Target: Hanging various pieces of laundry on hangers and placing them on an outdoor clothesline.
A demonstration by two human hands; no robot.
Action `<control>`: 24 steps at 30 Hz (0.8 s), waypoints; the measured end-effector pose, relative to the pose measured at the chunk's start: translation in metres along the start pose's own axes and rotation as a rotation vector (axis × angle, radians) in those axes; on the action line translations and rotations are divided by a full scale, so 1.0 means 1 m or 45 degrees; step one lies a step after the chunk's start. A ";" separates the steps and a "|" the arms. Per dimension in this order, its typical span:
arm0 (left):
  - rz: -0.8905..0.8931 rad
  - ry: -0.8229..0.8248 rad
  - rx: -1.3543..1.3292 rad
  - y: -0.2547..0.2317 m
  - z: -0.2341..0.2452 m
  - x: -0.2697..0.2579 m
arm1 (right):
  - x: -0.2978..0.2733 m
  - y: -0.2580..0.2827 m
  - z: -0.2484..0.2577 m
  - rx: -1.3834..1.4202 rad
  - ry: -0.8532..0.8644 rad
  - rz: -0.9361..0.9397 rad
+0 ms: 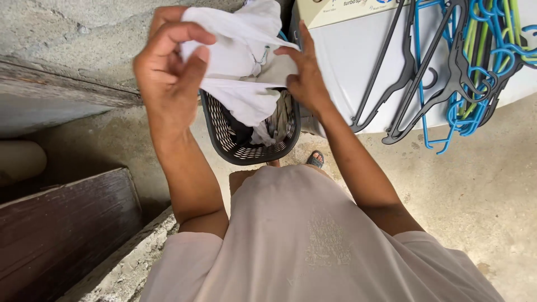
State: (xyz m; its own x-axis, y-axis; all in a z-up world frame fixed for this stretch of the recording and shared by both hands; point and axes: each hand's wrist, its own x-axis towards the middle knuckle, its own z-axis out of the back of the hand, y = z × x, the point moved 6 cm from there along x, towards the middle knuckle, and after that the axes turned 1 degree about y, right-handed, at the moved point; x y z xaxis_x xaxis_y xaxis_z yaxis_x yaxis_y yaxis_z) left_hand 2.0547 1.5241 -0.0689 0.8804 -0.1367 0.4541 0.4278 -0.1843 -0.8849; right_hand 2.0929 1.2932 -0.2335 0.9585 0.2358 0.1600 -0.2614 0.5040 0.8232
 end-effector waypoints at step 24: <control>0.265 1.244 1.039 0.282 -0.463 -0.052 | -0.219 -0.087 0.053 -0.161 -0.129 -0.366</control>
State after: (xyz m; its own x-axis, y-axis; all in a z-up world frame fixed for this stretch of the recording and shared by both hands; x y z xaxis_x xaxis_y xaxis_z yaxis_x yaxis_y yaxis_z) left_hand 2.0346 1.0284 -0.2940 0.5793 -0.8064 -0.1191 0.6069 0.5242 -0.5974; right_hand 1.9116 1.1540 -0.3116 0.9999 -0.0114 -0.0105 0.0153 0.6384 0.7695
